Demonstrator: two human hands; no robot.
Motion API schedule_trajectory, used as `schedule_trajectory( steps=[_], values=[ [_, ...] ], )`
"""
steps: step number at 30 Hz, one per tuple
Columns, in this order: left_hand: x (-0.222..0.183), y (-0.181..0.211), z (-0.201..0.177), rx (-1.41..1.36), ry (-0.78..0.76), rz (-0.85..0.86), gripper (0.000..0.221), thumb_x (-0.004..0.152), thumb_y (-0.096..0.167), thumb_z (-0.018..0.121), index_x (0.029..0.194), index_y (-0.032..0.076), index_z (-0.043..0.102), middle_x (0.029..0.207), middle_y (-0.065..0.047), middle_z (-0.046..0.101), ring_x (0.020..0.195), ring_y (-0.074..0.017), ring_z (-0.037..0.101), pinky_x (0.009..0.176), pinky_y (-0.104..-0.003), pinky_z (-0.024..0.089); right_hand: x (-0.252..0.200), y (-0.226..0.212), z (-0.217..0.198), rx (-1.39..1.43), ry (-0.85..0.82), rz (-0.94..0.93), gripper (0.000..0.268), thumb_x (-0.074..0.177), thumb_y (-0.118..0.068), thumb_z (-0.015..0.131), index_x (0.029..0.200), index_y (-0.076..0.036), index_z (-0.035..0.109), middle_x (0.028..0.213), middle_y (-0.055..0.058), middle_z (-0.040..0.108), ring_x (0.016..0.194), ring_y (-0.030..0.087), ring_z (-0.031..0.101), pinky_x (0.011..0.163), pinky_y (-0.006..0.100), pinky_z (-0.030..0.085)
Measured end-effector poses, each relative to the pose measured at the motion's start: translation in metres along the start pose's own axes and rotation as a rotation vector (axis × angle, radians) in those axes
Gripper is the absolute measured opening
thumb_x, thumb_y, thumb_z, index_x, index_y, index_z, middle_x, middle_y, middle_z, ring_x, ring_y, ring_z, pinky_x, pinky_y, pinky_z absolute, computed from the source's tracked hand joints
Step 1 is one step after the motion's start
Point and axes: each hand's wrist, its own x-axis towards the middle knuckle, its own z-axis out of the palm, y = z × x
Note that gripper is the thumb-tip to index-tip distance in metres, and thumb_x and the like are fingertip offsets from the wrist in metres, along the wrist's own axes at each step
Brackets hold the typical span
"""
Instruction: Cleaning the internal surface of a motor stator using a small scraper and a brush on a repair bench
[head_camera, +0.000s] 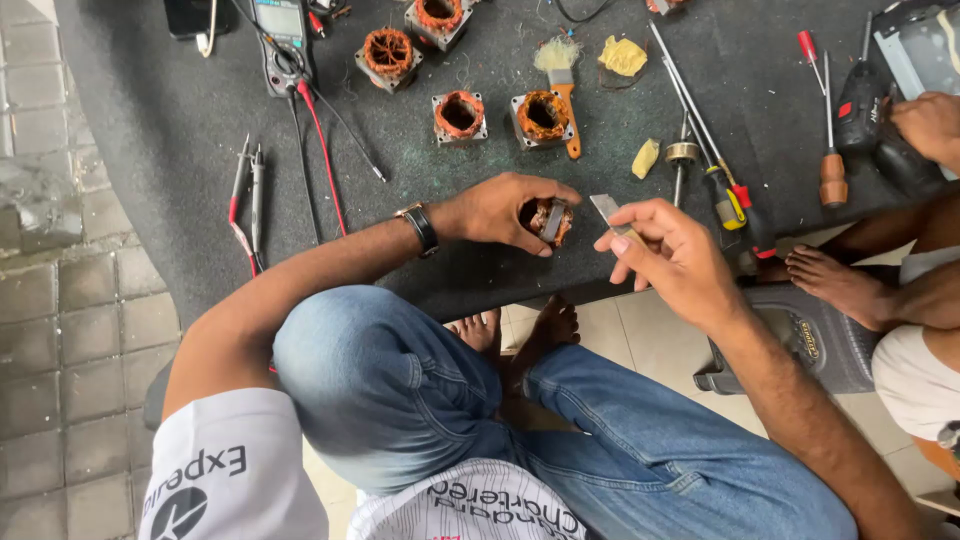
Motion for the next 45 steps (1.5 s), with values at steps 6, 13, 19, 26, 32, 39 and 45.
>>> schedule_trajectory(
  steps=[6, 13, 19, 26, 32, 39, 45],
  values=[
    [-0.008, -0.02, 0.01, -0.072, 0.101, -0.049, 0.08, 0.073, 0.035, 0.097, 0.142, 0.018, 0.06, 0.124, -0.015, 0.071, 0.118, -0.0342, 0.067, 0.105, -0.049, 0.051, 0.001, -0.017, 0.005, 0.103, -0.081, -0.091, 0.074, 0.077, -0.002, 0.081, 0.141, 0.005, 0.045, 0.134, 0.028, 0.061, 0.092, 0.024, 0.072, 0.065, 0.024, 0.057],
    [-0.005, -0.027, 0.018, 0.091, 0.329, -0.116, 0.079, 0.062, 0.046, 0.099, 0.13, 0.026, 0.065, 0.111, -0.006, 0.073, 0.111, -0.0286, 0.07, 0.097, -0.042, 0.054, 0.025, -0.029, 0.012, 0.241, 0.22, -0.421, 0.035, 0.101, -0.018, 0.064, 0.113, 0.013, 0.052, 0.096, 0.031, 0.069, 0.07, 0.027, 0.074, 0.062, 0.032, 0.062],
    [-0.019, -0.046, 0.013, 0.215, 0.408, -0.11, 0.076, 0.061, 0.048, 0.099, 0.122, 0.024, 0.062, 0.106, -0.005, 0.066, 0.107, -0.0286, 0.065, 0.094, -0.044, 0.053, 0.051, -0.012, 0.04, 0.198, 0.351, -0.653, 0.039, 0.108, -0.027, 0.057, 0.103, 0.011, 0.052, 0.077, 0.029, 0.067, 0.056, 0.029, 0.069, 0.054, 0.034, 0.058],
    [-0.023, -0.038, 0.003, 0.248, 0.329, -0.123, 0.092, 0.066, 0.052, 0.097, 0.139, 0.018, 0.053, 0.121, -0.019, 0.065, 0.12, -0.0404, 0.063, 0.107, -0.052, 0.05, 0.047, -0.027, 0.063, -0.048, 0.194, -0.437, 0.019, 0.092, 0.005, 0.077, 0.106, 0.01, 0.066, 0.075, 0.022, 0.07, 0.053, 0.021, 0.069, 0.05, 0.028, 0.057],
    [-0.03, -0.052, -0.001, 0.362, 0.377, -0.03, 0.071, 0.069, 0.053, 0.085, 0.124, 0.015, 0.062, 0.113, -0.009, 0.073, 0.105, -0.0266, 0.068, 0.092, -0.036, 0.052, 0.013, -0.048, 0.079, -0.238, 0.175, -0.238, 0.013, 0.097, -0.002, 0.074, 0.107, 0.003, 0.067, 0.094, 0.013, 0.075, 0.068, 0.019, 0.072, 0.071, 0.023, 0.053],
    [-0.022, -0.054, 0.008, 0.358, 0.302, -0.051, 0.101, 0.068, 0.066, 0.085, 0.147, 0.015, 0.047, 0.139, -0.012, 0.063, 0.127, -0.0301, 0.06, 0.111, -0.037, 0.042, 0.019, -0.061, 0.06, -0.025, 0.362, -0.539, 0.023, 0.104, 0.016, 0.074, 0.105, 0.009, 0.053, 0.09, 0.029, 0.063, 0.072, 0.031, 0.069, 0.068, 0.035, 0.059],
    [-0.031, -0.046, 0.004, 0.371, 0.314, -0.077, 0.074, 0.071, 0.056, 0.088, 0.123, 0.011, 0.06, 0.116, -0.01, 0.067, 0.108, -0.0278, 0.062, 0.089, -0.039, 0.048, 0.028, -0.089, 0.049, -0.206, 0.562, -0.893, 0.027, 0.1, 0.001, 0.076, 0.105, 0.008, 0.051, 0.076, 0.024, 0.055, 0.067, 0.037, 0.07, 0.065, 0.04, 0.047]
  ],
)
